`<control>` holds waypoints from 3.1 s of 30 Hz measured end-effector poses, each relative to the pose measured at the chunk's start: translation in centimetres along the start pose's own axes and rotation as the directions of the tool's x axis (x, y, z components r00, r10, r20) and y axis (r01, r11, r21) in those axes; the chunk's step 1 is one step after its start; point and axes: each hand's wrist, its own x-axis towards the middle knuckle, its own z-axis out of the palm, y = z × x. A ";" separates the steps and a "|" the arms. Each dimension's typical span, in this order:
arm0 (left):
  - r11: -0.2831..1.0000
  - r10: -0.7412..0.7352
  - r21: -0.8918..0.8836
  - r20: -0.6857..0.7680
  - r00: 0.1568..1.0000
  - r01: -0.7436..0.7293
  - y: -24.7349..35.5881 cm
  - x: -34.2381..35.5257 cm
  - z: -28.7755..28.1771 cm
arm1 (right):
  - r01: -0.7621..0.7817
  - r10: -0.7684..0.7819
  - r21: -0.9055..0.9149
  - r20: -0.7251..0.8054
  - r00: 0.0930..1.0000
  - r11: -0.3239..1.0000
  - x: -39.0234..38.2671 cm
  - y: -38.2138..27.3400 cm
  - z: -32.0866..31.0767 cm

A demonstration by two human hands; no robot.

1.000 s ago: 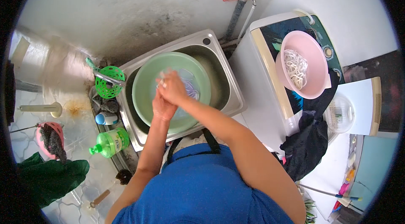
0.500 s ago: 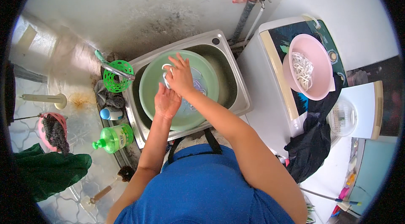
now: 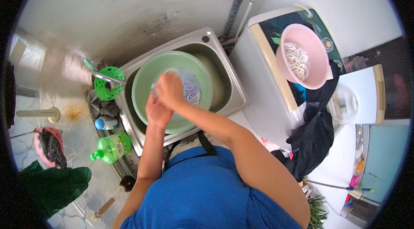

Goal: The person washes white and purple cords in a basin inside a sink. The person applies soap to the cords, rubs them between their hands to clean them, and then rinses them under running water before placing the white cords into a separate pink basin.

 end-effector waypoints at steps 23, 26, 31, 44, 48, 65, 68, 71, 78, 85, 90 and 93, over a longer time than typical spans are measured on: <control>0.899 -0.105 -0.418 0.091 0.990 0.134 -2.6 2.0 -3.5 | -0.023 0.023 -0.106 0.002 1.000 0.994 1.3 1.7 -0.7; 0.997 -0.014 -0.074 0.181 0.983 0.028 -1.4 1.1 -0.2 | 0.191 -0.150 -0.222 0.187 0.971 0.956 -0.6 0.0 -1.5; 0.931 0.149 -0.357 0.171 0.974 -0.079 -1.2 1.0 -3.8 | 0.189 -0.174 -0.053 0.214 0.961 0.981 -1.4 0.3 -0.6; 0.976 0.203 -0.140 0.306 0.930 -0.167 -1.1 1.1 -5.8 | 0.286 -0.286 -0.018 -0.091 0.954 0.958 -5.2 -3.1 0.4; 0.993 0.078 -0.083 -0.023 0.997 -0.080 -1.0 0.8 -4.8 | -0.019 0.020 -0.017 0.059 0.998 1.000 -0.4 2.4 1.5; 0.988 0.148 0.003 0.276 0.950 -0.155 -0.6 1.1 -2.9 | 0.123 -0.122 -0.114 0.010 0.992 0.986 -1.9 1.1 0.5; 0.988 0.146 0.012 0.257 0.955 -0.155 -0.9 1.7 -5.5 | 0.308 -0.309 0.029 0.146 0.940 0.951 -2.6 0.3 0.3; 0.994 0.099 0.016 0.176 0.979 -0.104 -1.1 1.9 -5.5 | 0.197 -0.207 0.073 0.185 0.961 0.978 -0.7 2.6 0.9; 0.994 0.093 -0.077 0.231 0.969 -0.077 -0.1 0.4 -3.0 | 0.227 -0.225 -0.036 0.041 0.973 0.973 -2.1 1.7 0.1; 0.997 0.050 0.056 -0.054 0.997 -0.047 -1.7 0.6 -3.8 | 0.046 -0.055 -0.240 -0.034 0.998 0.970 -0.9 3.2 0.7; 0.992 0.126 -0.037 0.158 0.979 -0.121 -0.6 0.0 -3.3 | 0.341 -0.313 -0.324 0.136 0.940 0.883 -5.8 0.6 1.5; 0.999 0.047 0.020 -0.121 0.992 -0.045 -0.9 0.3 -8.7 | 0.425 -0.381 -0.148 0.255 0.889 0.893 -5.3 1.1 1.8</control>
